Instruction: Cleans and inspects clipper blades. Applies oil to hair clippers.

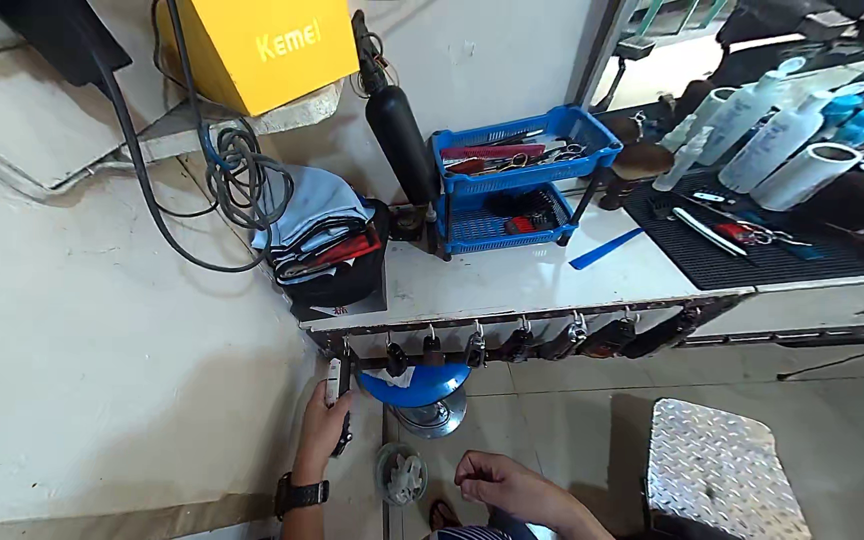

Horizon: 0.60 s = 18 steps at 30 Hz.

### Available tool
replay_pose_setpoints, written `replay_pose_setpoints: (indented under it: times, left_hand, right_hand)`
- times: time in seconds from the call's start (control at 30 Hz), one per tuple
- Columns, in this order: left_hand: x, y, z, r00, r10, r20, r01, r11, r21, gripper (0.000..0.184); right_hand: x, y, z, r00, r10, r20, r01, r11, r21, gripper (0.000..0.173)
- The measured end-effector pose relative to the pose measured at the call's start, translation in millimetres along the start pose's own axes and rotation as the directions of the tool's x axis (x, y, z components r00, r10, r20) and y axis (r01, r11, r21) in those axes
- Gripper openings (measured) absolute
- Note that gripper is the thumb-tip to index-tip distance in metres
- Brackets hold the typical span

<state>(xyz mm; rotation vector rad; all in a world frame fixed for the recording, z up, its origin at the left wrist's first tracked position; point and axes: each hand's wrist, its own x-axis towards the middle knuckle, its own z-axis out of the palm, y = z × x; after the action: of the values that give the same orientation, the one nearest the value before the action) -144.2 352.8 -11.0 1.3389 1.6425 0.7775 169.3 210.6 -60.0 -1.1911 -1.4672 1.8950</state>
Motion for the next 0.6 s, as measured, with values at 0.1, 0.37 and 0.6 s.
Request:
replay_pose_setpoints:
  times: [0.1, 0.37, 0.6]
  left_hand:
    - [4.9, 47.0, -20.3, 0.999, 0.014, -0.029, 0.0, 0.904, 0.427, 0.056]
    - [-16.1, 148.9, -6.2, 0.92, 0.169, 0.355, -0.388, 0.531, 0.753, 0.051]
    - [-75.7, 182.9, 118.7, 0.351, -0.129, 0.927, -0.873, 0.313, 0.374, 0.045]
  right_hand:
    - [5.7, -23.0, -2.8, 0.996, -0.084, 0.01, 0.085, 0.993, -0.077, 0.028]
    - [-2.0, -100.0, -16.7, 0.657, -0.68, -0.325, 0.429, 0.692, -0.581, 0.052]
    - [-27.7, -110.0, -56.2, 0.994, -0.111, -0.004, 0.099, 0.901, -0.423, 0.132]
